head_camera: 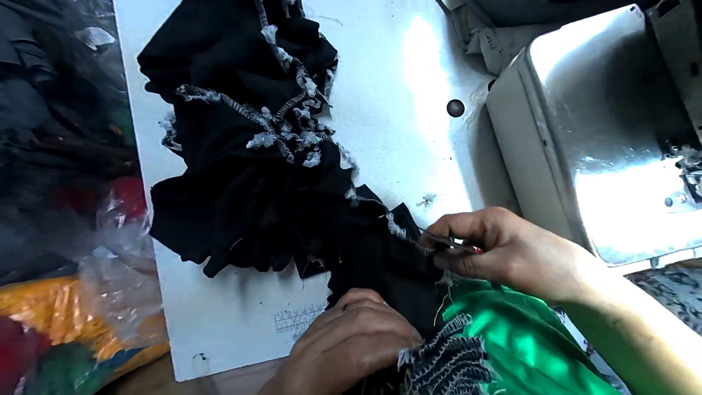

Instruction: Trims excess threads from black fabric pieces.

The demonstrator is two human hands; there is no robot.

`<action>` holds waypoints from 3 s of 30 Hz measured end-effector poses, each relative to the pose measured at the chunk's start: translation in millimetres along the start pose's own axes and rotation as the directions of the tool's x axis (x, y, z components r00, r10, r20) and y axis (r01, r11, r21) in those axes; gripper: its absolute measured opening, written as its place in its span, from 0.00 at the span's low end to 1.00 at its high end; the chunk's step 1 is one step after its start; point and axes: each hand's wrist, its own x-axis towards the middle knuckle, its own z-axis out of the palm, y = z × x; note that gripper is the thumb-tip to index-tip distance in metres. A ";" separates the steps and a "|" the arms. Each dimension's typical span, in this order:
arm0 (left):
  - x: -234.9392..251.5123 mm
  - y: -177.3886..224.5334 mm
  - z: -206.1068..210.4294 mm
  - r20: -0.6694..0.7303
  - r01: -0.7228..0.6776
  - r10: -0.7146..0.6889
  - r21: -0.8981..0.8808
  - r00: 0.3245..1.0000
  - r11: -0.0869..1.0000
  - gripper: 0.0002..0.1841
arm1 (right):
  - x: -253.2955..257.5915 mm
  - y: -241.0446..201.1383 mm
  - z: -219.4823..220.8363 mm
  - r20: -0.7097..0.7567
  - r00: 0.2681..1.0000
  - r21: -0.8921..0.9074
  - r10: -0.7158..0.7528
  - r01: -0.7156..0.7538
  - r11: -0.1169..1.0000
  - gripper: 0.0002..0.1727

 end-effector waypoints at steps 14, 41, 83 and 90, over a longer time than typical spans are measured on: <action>-6.7 -3.2 4.0 -0.091 0.256 -0.259 -0.036 0.962 0.966 0.28 | -22.4 -0.4 14.0 0.123 0.915 -0.147 -0.383 0.399 0.905 0.22; -6.3 7.5 -5.5 -0.041 0.297 -0.302 -0.092 0.952 0.950 0.18 | -63.7 9.9 11.4 0.096 0.985 0.170 -0.143 0.126 0.977 0.30; -12.9 19.4 18.6 -0.093 0.195 -0.175 0.289 0.980 0.937 0.11 | -2.5 0.9 -11.6 0.412 0.885 -0.078 -0.219 0.274 0.959 0.25; -11.6 15.0 11.9 0.013 0.105 -0.112 0.249 0.994 0.963 0.12 | 4.1 -0.7 -10.1 0.502 0.857 -0.056 -0.117 0.167 0.984 0.24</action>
